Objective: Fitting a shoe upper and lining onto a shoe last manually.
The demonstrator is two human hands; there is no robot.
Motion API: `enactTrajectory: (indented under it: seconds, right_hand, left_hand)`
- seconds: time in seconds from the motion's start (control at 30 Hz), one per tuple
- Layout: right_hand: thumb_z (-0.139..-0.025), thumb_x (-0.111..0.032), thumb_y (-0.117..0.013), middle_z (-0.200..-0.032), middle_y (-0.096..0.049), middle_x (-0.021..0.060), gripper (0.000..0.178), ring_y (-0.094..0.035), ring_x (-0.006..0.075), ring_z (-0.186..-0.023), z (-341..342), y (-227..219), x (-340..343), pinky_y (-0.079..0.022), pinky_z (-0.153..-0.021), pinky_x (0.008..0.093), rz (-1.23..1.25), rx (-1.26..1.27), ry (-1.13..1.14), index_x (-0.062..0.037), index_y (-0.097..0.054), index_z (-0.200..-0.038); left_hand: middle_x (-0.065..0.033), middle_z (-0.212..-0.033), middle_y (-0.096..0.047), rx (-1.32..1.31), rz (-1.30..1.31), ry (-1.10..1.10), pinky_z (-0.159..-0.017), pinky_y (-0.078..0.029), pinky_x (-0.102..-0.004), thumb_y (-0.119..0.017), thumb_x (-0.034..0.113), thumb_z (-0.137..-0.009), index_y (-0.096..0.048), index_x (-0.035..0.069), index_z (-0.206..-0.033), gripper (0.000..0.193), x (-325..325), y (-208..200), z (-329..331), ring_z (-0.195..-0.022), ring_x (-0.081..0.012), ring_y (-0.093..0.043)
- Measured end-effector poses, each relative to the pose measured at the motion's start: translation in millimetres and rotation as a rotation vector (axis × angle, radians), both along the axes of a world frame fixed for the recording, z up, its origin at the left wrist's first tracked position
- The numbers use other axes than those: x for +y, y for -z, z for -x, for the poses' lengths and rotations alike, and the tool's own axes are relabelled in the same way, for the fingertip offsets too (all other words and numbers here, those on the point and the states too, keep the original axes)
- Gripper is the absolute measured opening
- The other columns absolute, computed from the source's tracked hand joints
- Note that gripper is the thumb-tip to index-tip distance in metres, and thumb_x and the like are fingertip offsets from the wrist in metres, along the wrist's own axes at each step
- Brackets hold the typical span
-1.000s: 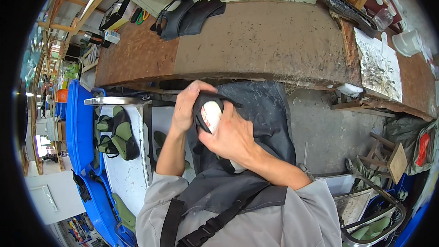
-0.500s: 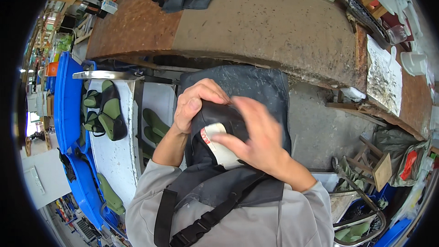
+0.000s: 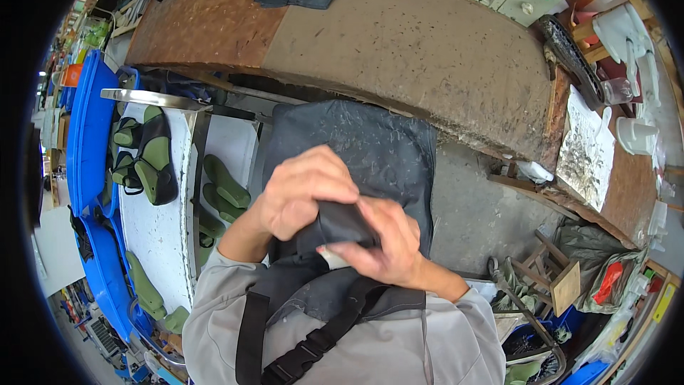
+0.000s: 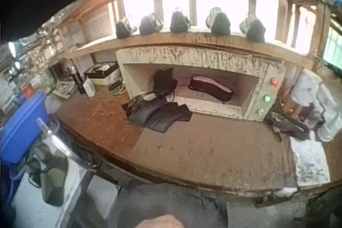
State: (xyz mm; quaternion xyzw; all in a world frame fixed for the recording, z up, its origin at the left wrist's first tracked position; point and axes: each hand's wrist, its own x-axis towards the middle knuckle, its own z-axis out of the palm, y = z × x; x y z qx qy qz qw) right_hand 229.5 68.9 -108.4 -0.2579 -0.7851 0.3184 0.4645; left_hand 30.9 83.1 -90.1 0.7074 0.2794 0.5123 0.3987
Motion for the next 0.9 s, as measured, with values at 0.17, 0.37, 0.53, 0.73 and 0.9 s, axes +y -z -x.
enactTrajectory:
  seconds: [0.17, 0.37, 0.53, 0.73, 0.9]
  right_hand:
    - [-0.066, -0.016, -0.084, -0.093, -0.064, 0.0168, 0.053, -0.066, 0.0237, -0.077, 15, 8, 14, -0.054, -0.064, 0.0302, 0.129, -0.036, 0.148, 0.0069, -0.061, -0.108]
    - [-0.067, -0.02, -0.084, -0.089, -0.065, 0.0145, 0.051, -0.067, 0.0242, -0.071, 14, 6, 23, -0.054, -0.061, 0.0306, 0.154, -0.055, 0.152, 0.0051, -0.062, -0.105]
    - [-0.063, -0.023, -0.086, -0.083, -0.065, 0.0112, 0.046, -0.066, 0.0226, -0.068, 13, -1, 34, -0.054, -0.059, 0.0302, 0.193, -0.06, 0.127, -0.0003, -0.062, -0.095]
    - [-0.06, -0.02, -0.089, -0.082, -0.061, 0.0109, 0.046, -0.061, 0.0206, -0.071, 14, -6, 41, -0.05, -0.062, 0.0304, 0.175, -0.022, 0.042, -0.0034, -0.056, -0.089]
    - [-0.064, -0.017, -0.087, -0.083, -0.061, 0.0095, 0.042, -0.059, 0.0185, -0.073, 19, 2, 38, -0.049, -0.065, 0.0294, 0.324, 0.053, 0.031, -0.0034, -0.057, -0.09]
  left_hand:
    - [-0.0142, -0.091, -0.062, -0.117, 0.367, -0.079, -0.08, -0.044, -0.0326, -0.04, 0.026, -0.096, -0.064, -0.004, -0.093, 0.039, 13, 19, 0, -0.085, -0.0236, -0.057]
    - [-0.0146, -0.089, -0.061, -0.142, 0.306, -0.193, -0.078, -0.044, -0.0329, -0.038, 0.029, -0.096, -0.064, -0.004, -0.092, 0.042, 13, 28, -8, -0.084, -0.0224, -0.057]
    - [-0.0152, -0.088, -0.061, -0.069, 0.342, -0.075, -0.075, -0.045, -0.033, -0.039, 0.028, -0.095, -0.064, -0.005, -0.091, 0.041, 19, 27, 5, -0.081, -0.0222, -0.057]
    - [-0.0153, -0.085, -0.062, -0.062, 0.268, -0.107, -0.074, -0.044, -0.0335, -0.038, 0.029, -0.094, -0.064, -0.005, -0.091, 0.043, 12, 29, 1, -0.08, -0.0239, -0.056]
    - [-0.016, -0.086, -0.062, -0.058, 0.255, -0.207, -0.073, -0.044, -0.0345, -0.037, 0.029, -0.094, -0.064, -0.005, -0.091, 0.044, 12, 35, 2, -0.079, -0.0251, -0.056]
